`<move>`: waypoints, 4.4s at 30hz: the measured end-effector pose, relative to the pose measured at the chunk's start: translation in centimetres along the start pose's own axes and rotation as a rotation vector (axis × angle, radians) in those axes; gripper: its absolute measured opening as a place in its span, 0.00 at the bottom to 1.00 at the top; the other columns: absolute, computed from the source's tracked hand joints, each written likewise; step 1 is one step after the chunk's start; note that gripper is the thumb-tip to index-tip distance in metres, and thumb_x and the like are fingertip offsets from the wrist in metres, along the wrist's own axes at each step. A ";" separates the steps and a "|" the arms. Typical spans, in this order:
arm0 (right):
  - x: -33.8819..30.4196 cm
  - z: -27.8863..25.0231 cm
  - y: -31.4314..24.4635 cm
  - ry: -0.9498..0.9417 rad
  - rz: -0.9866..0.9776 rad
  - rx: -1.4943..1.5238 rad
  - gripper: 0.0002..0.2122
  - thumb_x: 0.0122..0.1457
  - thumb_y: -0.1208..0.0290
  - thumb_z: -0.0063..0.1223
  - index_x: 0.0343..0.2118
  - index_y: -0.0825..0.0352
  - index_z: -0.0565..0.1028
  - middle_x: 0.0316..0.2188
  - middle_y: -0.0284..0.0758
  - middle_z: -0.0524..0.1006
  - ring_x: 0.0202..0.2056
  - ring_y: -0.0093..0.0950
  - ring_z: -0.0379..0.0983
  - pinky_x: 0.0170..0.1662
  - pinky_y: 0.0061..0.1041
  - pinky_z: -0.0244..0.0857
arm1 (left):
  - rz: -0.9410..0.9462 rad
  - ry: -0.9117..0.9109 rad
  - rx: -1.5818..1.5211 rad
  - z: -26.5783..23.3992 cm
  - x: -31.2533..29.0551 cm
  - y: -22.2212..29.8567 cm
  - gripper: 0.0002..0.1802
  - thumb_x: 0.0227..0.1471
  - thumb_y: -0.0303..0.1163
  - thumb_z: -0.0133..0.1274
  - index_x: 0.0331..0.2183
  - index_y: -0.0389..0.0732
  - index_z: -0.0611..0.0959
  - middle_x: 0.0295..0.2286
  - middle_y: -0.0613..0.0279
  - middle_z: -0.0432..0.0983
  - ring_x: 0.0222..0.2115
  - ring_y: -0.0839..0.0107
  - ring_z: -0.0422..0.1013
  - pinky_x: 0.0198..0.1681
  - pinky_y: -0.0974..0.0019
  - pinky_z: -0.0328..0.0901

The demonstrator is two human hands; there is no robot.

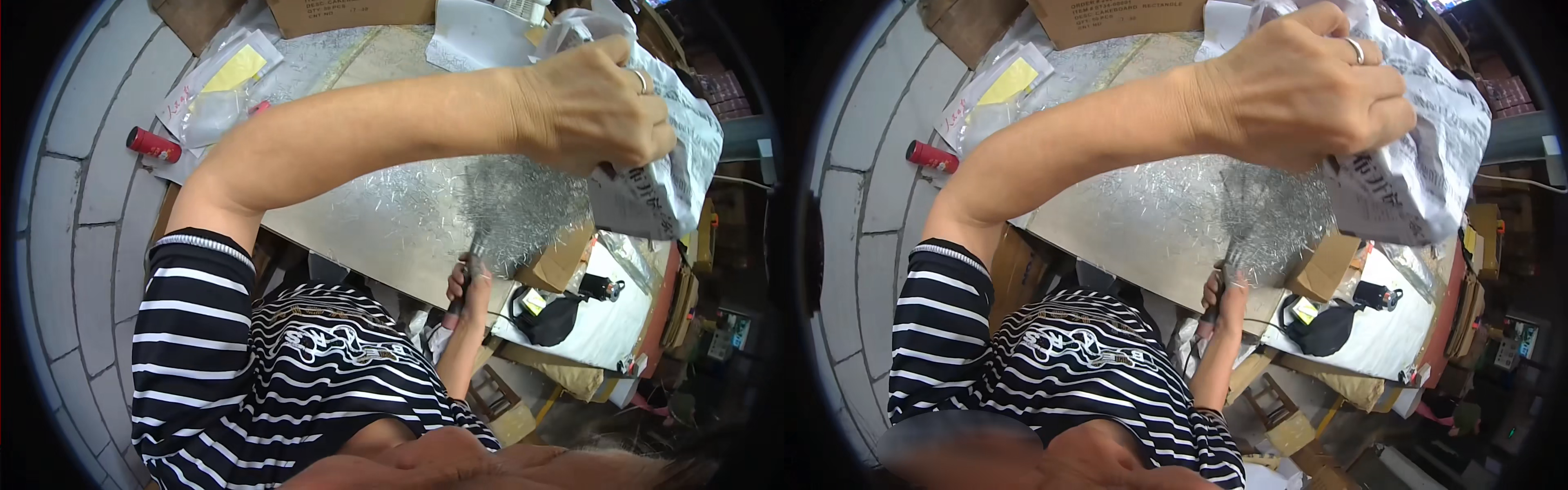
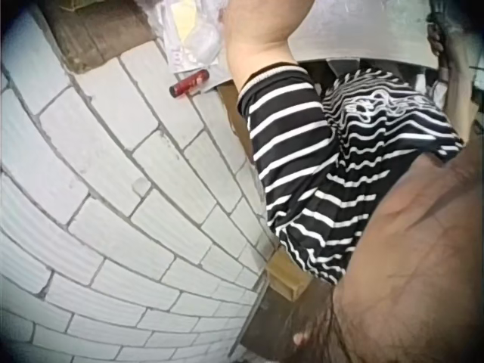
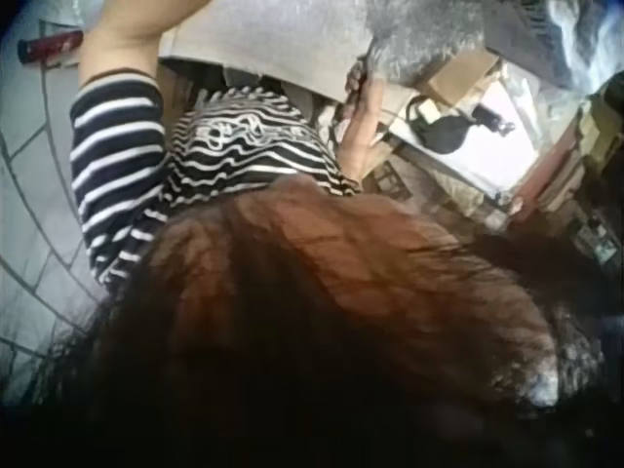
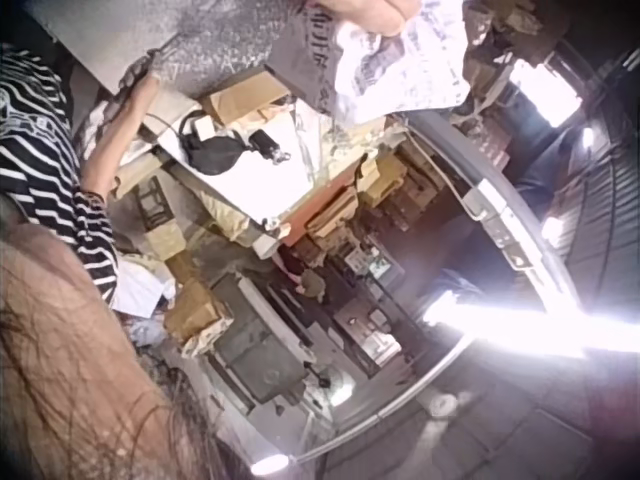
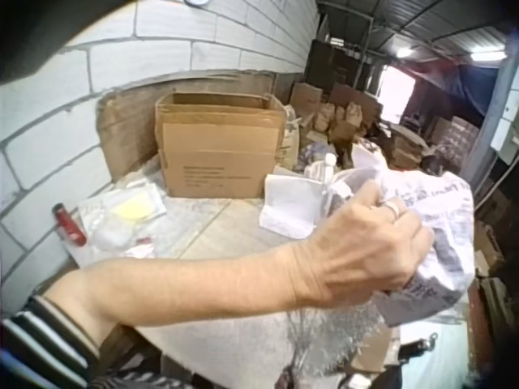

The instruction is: Packaging small metal components and shavings into plastic bags at a workstation.

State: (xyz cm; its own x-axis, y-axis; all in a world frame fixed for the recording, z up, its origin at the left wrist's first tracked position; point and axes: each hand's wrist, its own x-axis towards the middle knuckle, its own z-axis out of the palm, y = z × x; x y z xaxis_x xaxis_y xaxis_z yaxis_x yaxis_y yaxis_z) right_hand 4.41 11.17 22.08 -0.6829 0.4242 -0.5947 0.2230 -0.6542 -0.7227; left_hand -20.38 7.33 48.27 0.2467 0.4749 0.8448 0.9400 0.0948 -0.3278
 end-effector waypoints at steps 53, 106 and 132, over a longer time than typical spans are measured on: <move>9.8 22.3 -4.0 -0.600 0.000 0.211 0.11 0.65 0.64 0.41 0.36 0.69 0.67 0.15 0.25 0.61 0.12 0.16 0.57 0.13 0.15 0.49 | -0.434 -0.193 0.363 -5.2 -16.8 -18.4 0.17 0.33 0.34 0.59 0.31 0.43 0.76 0.29 0.61 0.76 0.32 0.62 0.73 0.36 0.59 0.61; 45.0 37.7 9.6 0.016 -0.687 -0.947 0.13 0.47 0.73 0.48 0.36 0.70 0.74 0.31 0.52 0.77 0.36 0.51 0.74 0.41 0.44 0.67 | -1.403 -0.614 0.015 2.0 -64.0 -28.5 0.35 0.43 0.40 0.59 0.51 0.32 0.72 0.47 0.43 0.72 0.48 0.49 0.69 0.52 0.57 0.62; 20.3 -13.7 9.8 0.696 -0.825 -1.156 0.20 0.61 0.69 0.42 0.55 0.71 0.66 0.57 0.48 0.66 0.59 0.41 0.60 0.63 0.34 0.49 | -0.954 -0.395 0.348 -4.6 -71.1 -28.2 0.43 0.52 0.49 0.56 0.56 0.26 0.63 0.56 0.36 0.59 0.58 0.47 0.56 0.61 0.57 0.50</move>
State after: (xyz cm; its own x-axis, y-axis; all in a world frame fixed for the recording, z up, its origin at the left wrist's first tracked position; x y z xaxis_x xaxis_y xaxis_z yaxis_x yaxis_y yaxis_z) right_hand 2.22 21.96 -1.86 -0.5126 0.8124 0.2781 0.5767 0.5657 -0.5894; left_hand -63.38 -33.12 -0.58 -0.7005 0.3161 0.6398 0.5707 0.7865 0.2361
